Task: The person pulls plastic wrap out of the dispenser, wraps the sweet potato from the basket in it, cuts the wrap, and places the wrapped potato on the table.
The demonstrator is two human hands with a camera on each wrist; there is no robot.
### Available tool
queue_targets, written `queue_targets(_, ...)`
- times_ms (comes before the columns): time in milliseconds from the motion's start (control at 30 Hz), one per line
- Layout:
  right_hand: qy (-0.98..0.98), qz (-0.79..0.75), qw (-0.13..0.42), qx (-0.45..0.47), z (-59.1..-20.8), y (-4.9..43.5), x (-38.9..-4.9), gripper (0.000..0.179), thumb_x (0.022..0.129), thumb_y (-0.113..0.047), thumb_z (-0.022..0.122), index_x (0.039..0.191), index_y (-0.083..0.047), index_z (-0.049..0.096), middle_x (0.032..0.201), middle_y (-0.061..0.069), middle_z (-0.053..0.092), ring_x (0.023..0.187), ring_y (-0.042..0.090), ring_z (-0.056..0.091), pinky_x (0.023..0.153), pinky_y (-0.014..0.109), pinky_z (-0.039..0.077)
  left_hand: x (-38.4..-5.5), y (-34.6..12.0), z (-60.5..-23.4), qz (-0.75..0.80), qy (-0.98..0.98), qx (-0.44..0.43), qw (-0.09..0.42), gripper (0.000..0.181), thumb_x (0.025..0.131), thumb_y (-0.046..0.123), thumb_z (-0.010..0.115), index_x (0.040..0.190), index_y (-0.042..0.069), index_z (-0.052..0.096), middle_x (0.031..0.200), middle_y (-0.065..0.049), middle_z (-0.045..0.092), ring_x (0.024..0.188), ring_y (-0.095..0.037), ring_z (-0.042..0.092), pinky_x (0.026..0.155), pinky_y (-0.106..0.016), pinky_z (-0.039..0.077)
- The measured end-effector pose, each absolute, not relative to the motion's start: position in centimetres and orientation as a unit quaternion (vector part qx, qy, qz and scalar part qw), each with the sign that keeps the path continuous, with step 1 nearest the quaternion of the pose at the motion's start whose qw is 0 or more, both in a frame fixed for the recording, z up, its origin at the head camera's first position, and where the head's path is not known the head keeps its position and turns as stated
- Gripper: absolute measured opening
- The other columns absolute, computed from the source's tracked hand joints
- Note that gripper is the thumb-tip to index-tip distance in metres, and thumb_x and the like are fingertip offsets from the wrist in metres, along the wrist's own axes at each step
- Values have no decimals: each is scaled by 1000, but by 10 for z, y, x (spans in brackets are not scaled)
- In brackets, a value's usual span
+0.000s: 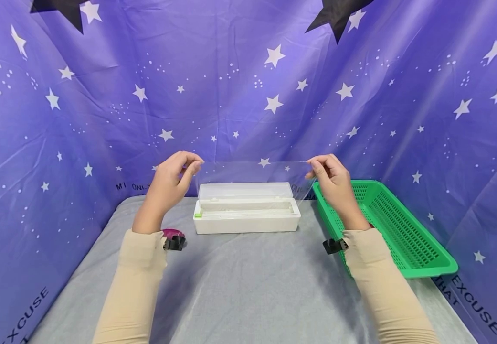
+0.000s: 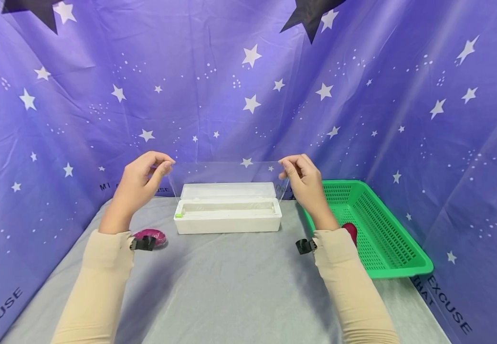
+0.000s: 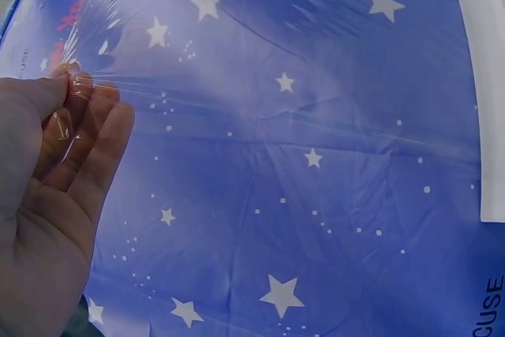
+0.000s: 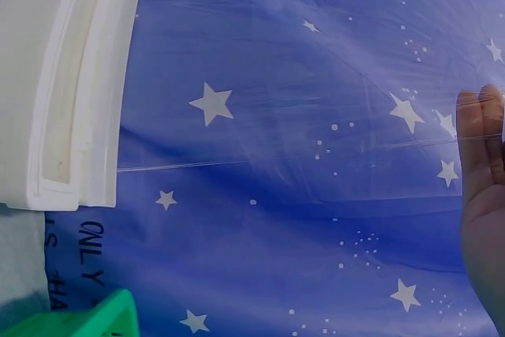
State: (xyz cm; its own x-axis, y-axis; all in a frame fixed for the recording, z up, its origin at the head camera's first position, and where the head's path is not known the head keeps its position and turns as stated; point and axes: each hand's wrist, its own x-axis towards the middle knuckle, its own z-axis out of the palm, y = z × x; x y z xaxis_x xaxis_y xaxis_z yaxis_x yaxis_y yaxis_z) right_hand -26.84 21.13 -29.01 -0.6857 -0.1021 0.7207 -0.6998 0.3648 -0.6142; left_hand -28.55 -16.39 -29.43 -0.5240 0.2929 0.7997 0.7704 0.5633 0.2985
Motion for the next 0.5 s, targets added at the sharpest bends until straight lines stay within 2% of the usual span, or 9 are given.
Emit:
queue_targets(133,-766,507,298,258,-290,213,-270,21,105,-6,50,109,11,62,94,22,55,80,16,62,63,19,44,-284,-163,-291,-329,-804,-335,364,11,102,9,59,107,3,66,89,-5,62,77,-14,56,68,-29,47)
queue_targets(233,-758,524,286,261,-294,217,-275,21,105,-6,50,110,11,62,95,21,54,79,15,63,68,18,49,-281,-163,-291,-330,-802,-341,362,10,102,8,59,107,2,66,87,-4,61,75,-13,53,67,-27,46)
queue_targets(367,-737,561,261,272,-306,224,-283,20,105,-5,50,111,10,61,98,15,54,78,19,64,73,25,58,-277,-163,-292,-334,-801,-344,358,10,101,8,59,106,3,66,85,-2,59,73,-12,52,65,-24,45)
queue_targets(500,-729,577,242,279,-315,230,-287,20,105,-9,50,113,6,62,97,13,55,78,24,64,69,31,59,-272,-162,-295,-341,-805,-340,346,9,102,9,59,106,6,67,85,0,58,72,-11,51,62,-23,44)
